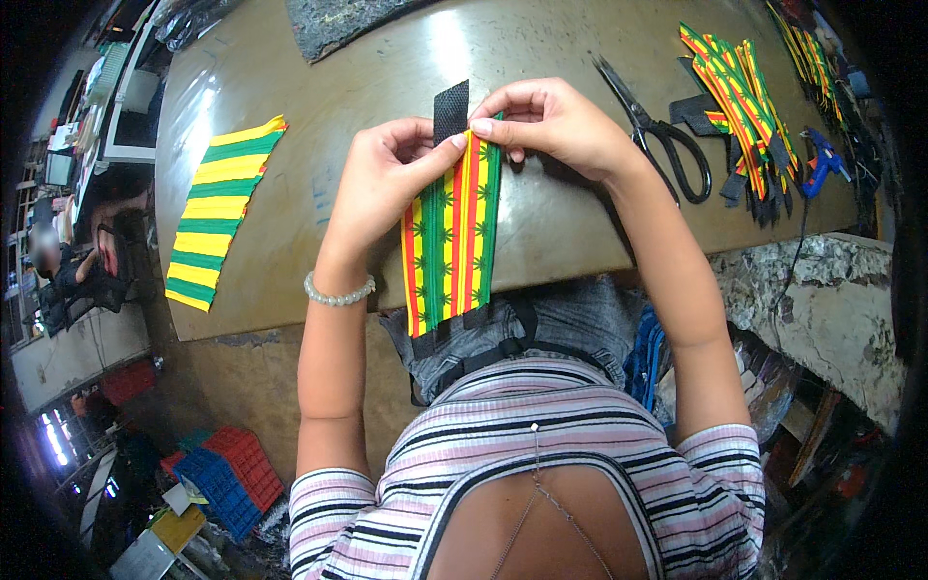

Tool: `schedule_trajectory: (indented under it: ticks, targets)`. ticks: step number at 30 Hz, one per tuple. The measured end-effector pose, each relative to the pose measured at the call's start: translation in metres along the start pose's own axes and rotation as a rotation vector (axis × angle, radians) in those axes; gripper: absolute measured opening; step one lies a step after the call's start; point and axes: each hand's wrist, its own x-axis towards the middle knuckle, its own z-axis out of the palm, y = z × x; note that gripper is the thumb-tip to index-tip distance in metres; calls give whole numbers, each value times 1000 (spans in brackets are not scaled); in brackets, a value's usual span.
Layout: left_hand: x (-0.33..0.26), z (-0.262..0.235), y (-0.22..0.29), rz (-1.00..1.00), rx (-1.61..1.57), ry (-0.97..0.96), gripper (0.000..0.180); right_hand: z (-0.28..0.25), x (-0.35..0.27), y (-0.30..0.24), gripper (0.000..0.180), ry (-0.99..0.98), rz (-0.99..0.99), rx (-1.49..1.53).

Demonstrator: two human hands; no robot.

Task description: The person folds and aligns a green-and-yellow striped fabric piece, then attaches a black strip to its edge. They repeat this process with several similar pieces, stacking the finished items on the table. The person also uses scissors to trim a yellow strip and applies adhesive from a small container to secure the black strip.

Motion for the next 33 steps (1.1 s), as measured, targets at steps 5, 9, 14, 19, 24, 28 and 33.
schedule_trajectory:
  ticks: [5, 9, 14, 19, 24, 28, 33]
  targets:
    - [3, 6, 0, 51, 17, 30, 25, 3, 0, -1, 24, 24, 15, -46]
    - [8, 7, 1, 23, 102, 55, 24, 11, -2, -2, 22, 137, -55, -141]
    - [18, 11, -3, -23, -106, 42, 22, 27, -4, 6, 15, 429, -247, -486]
    - [20, 13, -8, -49, -185, 52, 19, 31, 1, 8, 10, 554, -640, -632]
    - [15, 16, -7, -2, -121, 106, 21, 15, -2, -2, 20, 232, -64, -153]
    - [12, 18, -6, -5, -63, 115, 23, 6, -2, 0, 25, 126, -57, 53]
    - [12, 15, -7, 41, 91, 123, 26, 9, 0, 7, 23, 201, -110, -168]
